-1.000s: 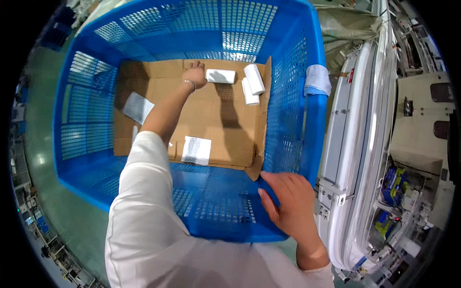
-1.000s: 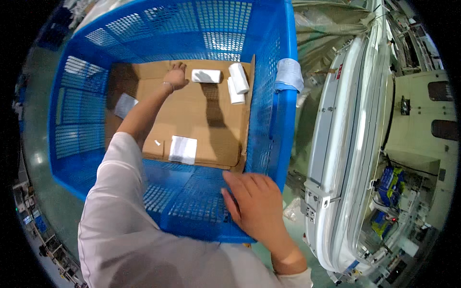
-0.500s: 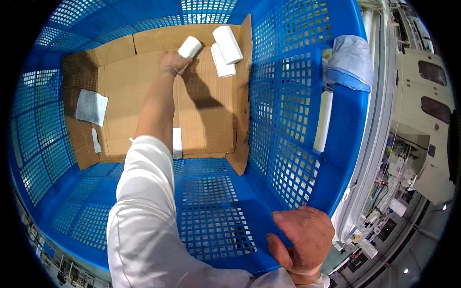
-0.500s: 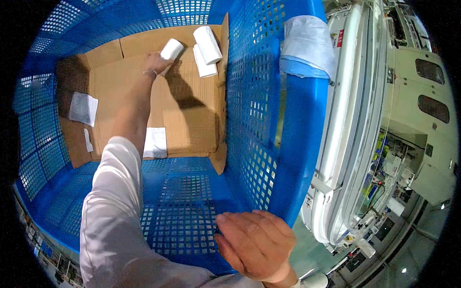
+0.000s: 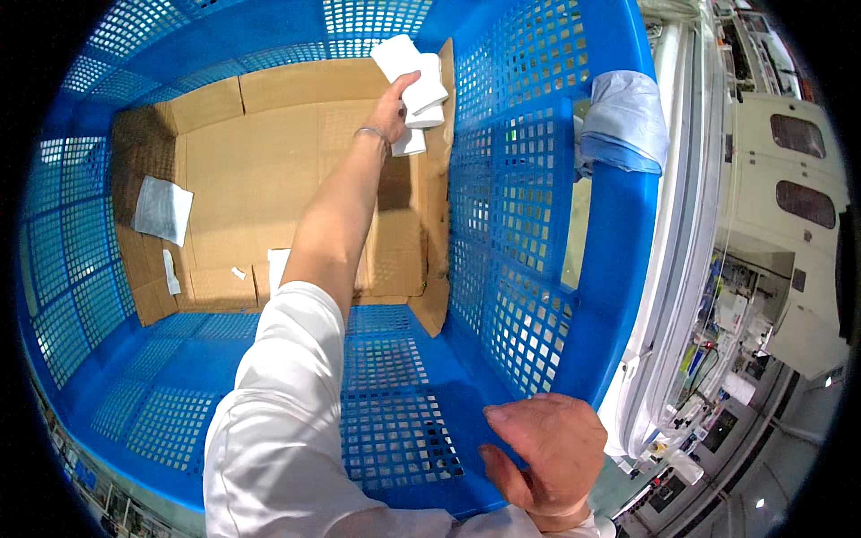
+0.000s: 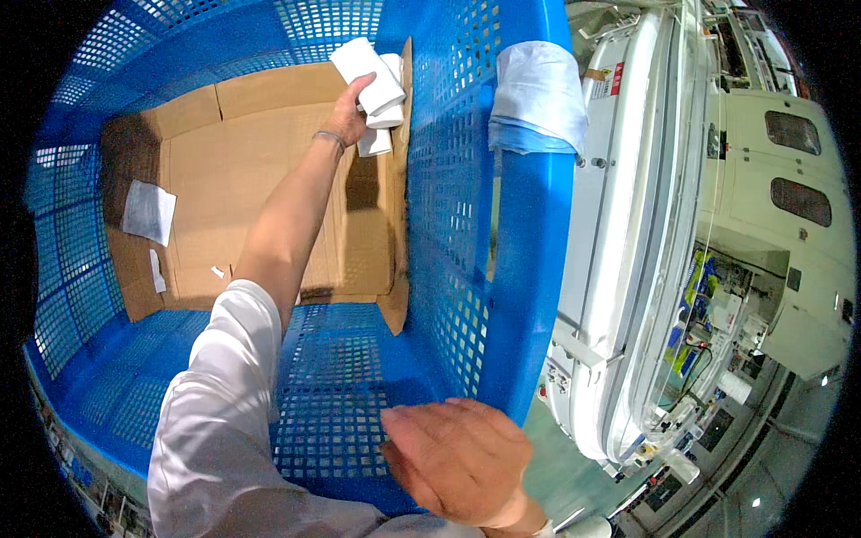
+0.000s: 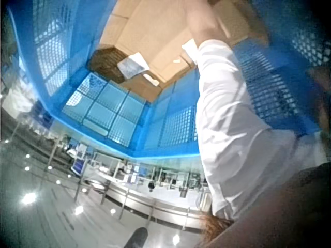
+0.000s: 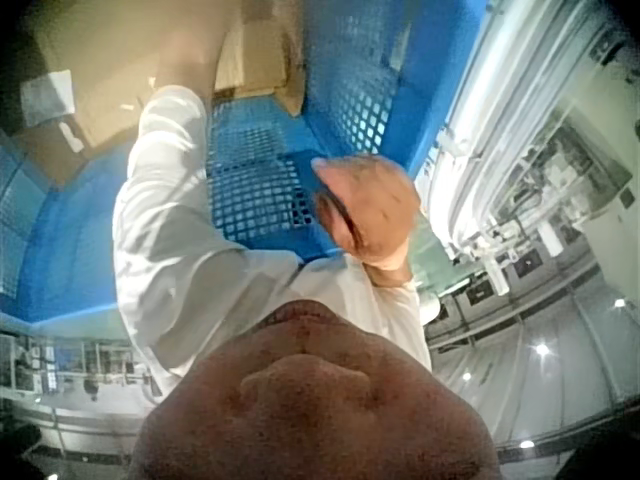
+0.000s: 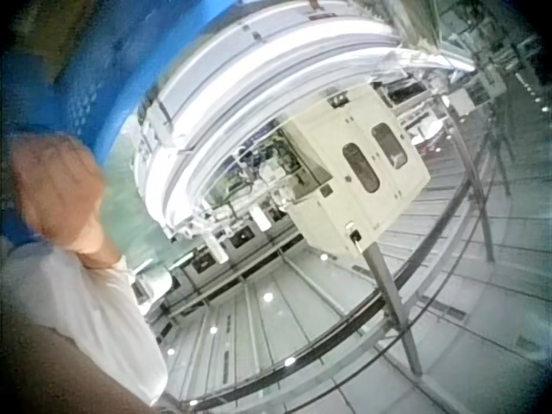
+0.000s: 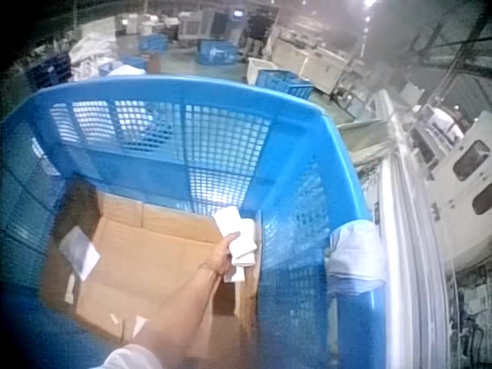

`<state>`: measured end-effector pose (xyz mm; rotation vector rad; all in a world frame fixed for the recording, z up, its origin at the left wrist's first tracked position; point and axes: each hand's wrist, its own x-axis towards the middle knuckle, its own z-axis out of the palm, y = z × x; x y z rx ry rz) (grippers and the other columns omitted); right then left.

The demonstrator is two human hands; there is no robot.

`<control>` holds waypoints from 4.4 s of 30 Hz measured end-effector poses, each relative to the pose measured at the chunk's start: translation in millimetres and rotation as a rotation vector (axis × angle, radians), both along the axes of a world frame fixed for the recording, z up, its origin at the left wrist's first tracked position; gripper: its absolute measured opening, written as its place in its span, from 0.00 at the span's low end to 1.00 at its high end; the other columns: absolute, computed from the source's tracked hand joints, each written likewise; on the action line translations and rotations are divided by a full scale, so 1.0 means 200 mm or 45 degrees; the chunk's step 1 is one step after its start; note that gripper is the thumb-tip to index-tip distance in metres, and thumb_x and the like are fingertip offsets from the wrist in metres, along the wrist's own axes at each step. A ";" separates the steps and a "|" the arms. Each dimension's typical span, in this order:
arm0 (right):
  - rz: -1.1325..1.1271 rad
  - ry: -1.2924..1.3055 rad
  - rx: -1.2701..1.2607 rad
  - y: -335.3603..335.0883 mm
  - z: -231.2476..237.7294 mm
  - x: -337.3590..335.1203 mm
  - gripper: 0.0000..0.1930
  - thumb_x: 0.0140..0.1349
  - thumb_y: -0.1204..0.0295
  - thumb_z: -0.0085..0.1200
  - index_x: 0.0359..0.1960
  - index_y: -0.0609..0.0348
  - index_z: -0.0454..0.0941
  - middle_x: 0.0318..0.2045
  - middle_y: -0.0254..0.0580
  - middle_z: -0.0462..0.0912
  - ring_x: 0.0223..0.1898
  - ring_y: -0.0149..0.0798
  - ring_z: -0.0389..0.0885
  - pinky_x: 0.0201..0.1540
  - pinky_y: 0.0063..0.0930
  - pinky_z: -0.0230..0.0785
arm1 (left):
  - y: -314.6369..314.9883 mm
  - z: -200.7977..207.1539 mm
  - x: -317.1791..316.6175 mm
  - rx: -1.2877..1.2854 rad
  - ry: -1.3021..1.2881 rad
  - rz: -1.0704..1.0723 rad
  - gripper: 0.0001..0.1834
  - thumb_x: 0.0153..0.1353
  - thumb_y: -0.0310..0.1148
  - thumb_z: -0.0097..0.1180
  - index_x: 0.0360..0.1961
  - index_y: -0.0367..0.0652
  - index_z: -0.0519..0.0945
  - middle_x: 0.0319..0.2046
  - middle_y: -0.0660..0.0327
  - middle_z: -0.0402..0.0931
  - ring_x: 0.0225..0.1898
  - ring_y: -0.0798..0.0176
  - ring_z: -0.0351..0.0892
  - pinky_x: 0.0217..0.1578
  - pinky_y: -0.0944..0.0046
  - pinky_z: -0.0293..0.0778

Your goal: The person picks up white paper products from a blue plastic bin and places them onto a white curved conveyor belt in a manufacturing environment.

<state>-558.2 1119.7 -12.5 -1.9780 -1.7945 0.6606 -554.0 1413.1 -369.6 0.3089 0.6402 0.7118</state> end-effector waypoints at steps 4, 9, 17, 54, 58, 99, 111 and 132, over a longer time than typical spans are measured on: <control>0.032 -0.011 0.032 0.00 0.02 -0.01 0.13 0.44 0.72 0.59 0.34 0.59 0.78 0.27 0.38 0.80 0.27 0.37 0.79 0.32 0.27 0.71 | 0.01 -0.03 -0.02 -0.034 -0.064 -0.170 0.26 0.49 0.41 0.58 0.49 0.41 0.70 0.41 0.57 0.74 0.42 0.58 0.75 0.44 0.57 0.71; 0.158 -0.056 -0.011 0.05 -0.01 -0.01 0.14 0.46 0.73 0.57 0.37 0.63 0.75 0.29 0.42 0.78 0.29 0.42 0.77 0.32 0.29 0.70 | -0.09 0.04 -0.26 -0.059 -0.058 0.046 0.27 0.49 0.41 0.57 0.50 0.40 0.68 0.43 0.56 0.74 0.44 0.57 0.74 0.46 0.55 0.70; 0.185 -0.450 -0.705 1.14 -0.46 -0.11 0.14 0.50 0.72 0.48 0.37 0.67 0.76 0.38 0.56 0.78 0.42 0.49 0.77 0.42 0.34 0.69 | -0.15 0.48 -0.95 0.429 0.851 -0.357 0.23 0.44 0.42 0.60 0.41 0.40 0.74 0.36 0.61 0.76 0.37 0.66 0.75 0.38 0.66 0.72; -0.255 0.157 -0.705 1.14 -1.93 -0.80 0.25 0.46 0.55 0.57 0.44 0.52 0.73 0.44 0.44 0.76 0.46 0.41 0.75 0.46 0.34 0.68 | -1.19 1.55 -2.16 0.532 0.291 1.126 0.40 0.46 0.48 0.56 0.59 0.40 0.60 0.56 0.56 0.62 0.57 0.53 0.61 0.58 0.48 0.54; 0.266 -0.150 -0.517 1.18 -1.07 -0.60 0.21 0.38 0.58 0.59 0.37 0.51 0.78 0.34 0.42 0.81 0.36 0.42 0.78 0.39 0.35 0.70 | -1.16 1.56 -2.16 0.336 0.559 1.030 0.36 0.50 0.46 0.53 0.58 0.41 0.60 0.54 0.55 0.63 0.56 0.55 0.62 0.55 0.52 0.58; -0.449 2.538 0.790 -1.75 -0.11 1.07 0.40 0.45 0.60 0.52 0.61 0.58 0.52 0.58 0.43 0.60 0.60 0.45 0.59 0.61 0.48 0.50 | -2.37 2.04 0.67 0.391 -0.098 -1.288 0.24 0.53 0.34 0.52 0.51 0.36 0.66 0.46 0.58 0.71 0.49 0.62 0.69 0.53 0.62 0.61; -1.079 1.770 0.738 -2.04 -0.07 1.17 0.34 0.39 0.67 0.57 0.52 0.63 0.65 0.41 0.40 0.74 0.43 0.35 0.72 0.49 0.28 0.62 | -2.30 1.95 0.68 0.907 0.304 -1.279 0.21 0.51 0.27 0.53 0.47 0.33 0.68 0.42 0.59 0.73 0.43 0.64 0.73 0.46 0.66 0.67; -1.227 1.191 0.396 -2.75 0.04 1.32 0.41 0.29 0.58 0.61 0.51 0.67 0.68 0.43 0.44 0.74 0.45 0.38 0.71 0.50 0.27 0.61 | -2.26 1.92 1.01 2.079 0.373 -1.761 0.26 0.45 0.34 0.63 0.45 0.34 0.72 0.34 0.56 0.75 0.35 0.66 0.74 0.40 0.69 0.69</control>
